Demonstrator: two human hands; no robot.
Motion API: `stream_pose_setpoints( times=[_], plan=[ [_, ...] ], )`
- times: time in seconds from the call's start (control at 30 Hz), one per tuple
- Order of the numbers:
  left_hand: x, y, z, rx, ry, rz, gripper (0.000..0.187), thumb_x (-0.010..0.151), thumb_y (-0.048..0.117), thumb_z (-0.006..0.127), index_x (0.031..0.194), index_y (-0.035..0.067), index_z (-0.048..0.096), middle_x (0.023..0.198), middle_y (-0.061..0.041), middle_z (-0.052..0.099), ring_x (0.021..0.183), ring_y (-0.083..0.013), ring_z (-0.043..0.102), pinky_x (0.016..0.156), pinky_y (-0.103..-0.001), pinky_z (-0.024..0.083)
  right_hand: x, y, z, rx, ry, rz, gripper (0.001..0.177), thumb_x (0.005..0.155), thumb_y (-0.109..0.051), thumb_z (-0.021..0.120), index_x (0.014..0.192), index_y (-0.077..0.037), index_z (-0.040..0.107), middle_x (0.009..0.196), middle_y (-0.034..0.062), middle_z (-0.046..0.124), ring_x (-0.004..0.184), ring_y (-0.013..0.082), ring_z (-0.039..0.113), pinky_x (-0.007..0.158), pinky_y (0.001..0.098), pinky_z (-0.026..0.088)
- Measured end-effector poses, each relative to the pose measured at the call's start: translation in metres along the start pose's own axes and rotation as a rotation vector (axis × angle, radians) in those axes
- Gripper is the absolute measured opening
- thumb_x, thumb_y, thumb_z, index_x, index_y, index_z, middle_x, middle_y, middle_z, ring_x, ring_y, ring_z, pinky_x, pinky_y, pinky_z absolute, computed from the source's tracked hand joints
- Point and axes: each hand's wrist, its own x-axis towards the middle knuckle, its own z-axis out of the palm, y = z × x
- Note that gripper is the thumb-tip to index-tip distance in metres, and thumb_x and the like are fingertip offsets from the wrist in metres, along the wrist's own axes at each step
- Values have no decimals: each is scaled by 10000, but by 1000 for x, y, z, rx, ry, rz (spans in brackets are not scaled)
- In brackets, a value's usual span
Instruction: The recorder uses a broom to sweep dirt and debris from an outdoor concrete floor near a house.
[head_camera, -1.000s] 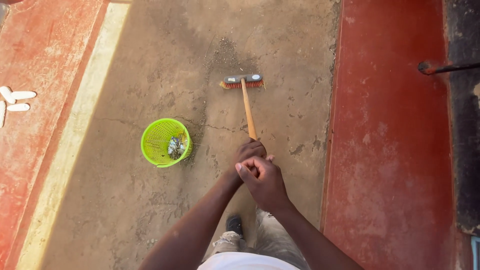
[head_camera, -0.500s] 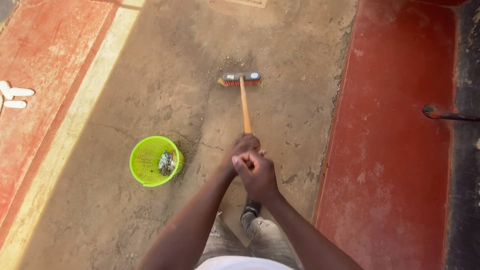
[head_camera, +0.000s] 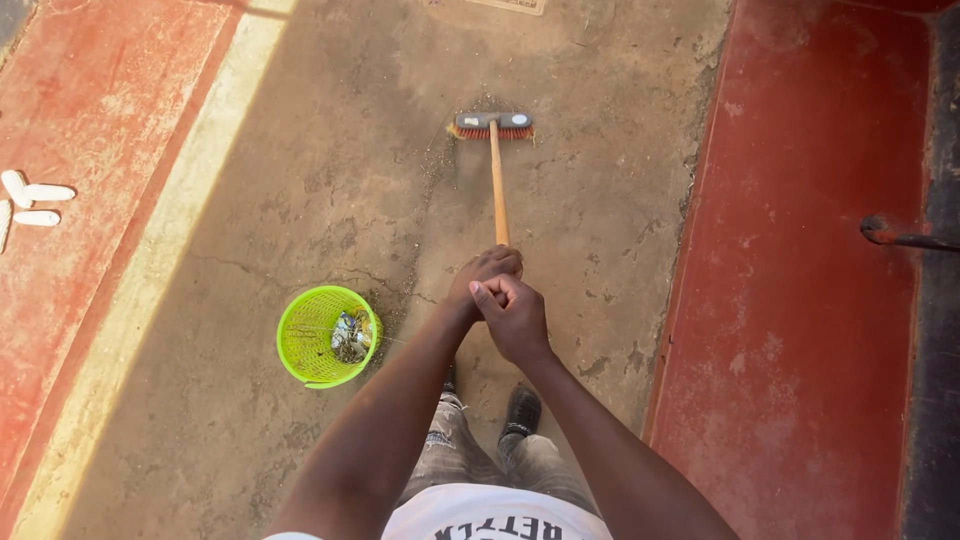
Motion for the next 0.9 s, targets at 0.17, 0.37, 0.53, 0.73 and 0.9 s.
stream_pose_setpoints(
  times=[0.17,0.37,0.53,0.73,0.9],
  plan=[
    [9,-22,-25,168,-105,-20,179,695,175,684,822,85,597,1002,-68,638,1058,-295,619,848,-428,509,26,18,30,-21,52,-64,260,964,-249,714,845,-18,703,625,-35,560,592,32,482,538,237,439],
    [-1,-60,-53,148,-215,216,203,677,196,721,774,71,595,907,-79,647,1040,-306,625,942,-401,522,23,34,77,255,130,0,266,979,-246,712,834,-24,685,651,-70,539,597,14,440,534,218,382],
    [-11,-49,-68,139,-232,135,192,719,192,725,874,93,668,1002,-49,703,1117,-303,627,916,-400,519,14,16,90,380,219,7,295,983,-259,714,813,-29,643,637,-60,506,552,15,416,490,209,339],
    [-58,-26,-67,147,-231,103,211,708,154,772,897,93,699,1016,-56,718,1117,-302,629,956,-402,514,-38,8,106,457,250,-60,328,1013,-329,646,876,-33,618,637,-43,515,542,35,438,494,230,384],
    [-114,2,-63,157,-231,101,458,512,85,859,936,62,690,1086,-109,687,1112,-347,604,920,-417,507,-97,18,118,598,273,-129,368,1055,-380,586,902,-45,573,638,-22,480,545,65,440,512,252,396]
  ],
)
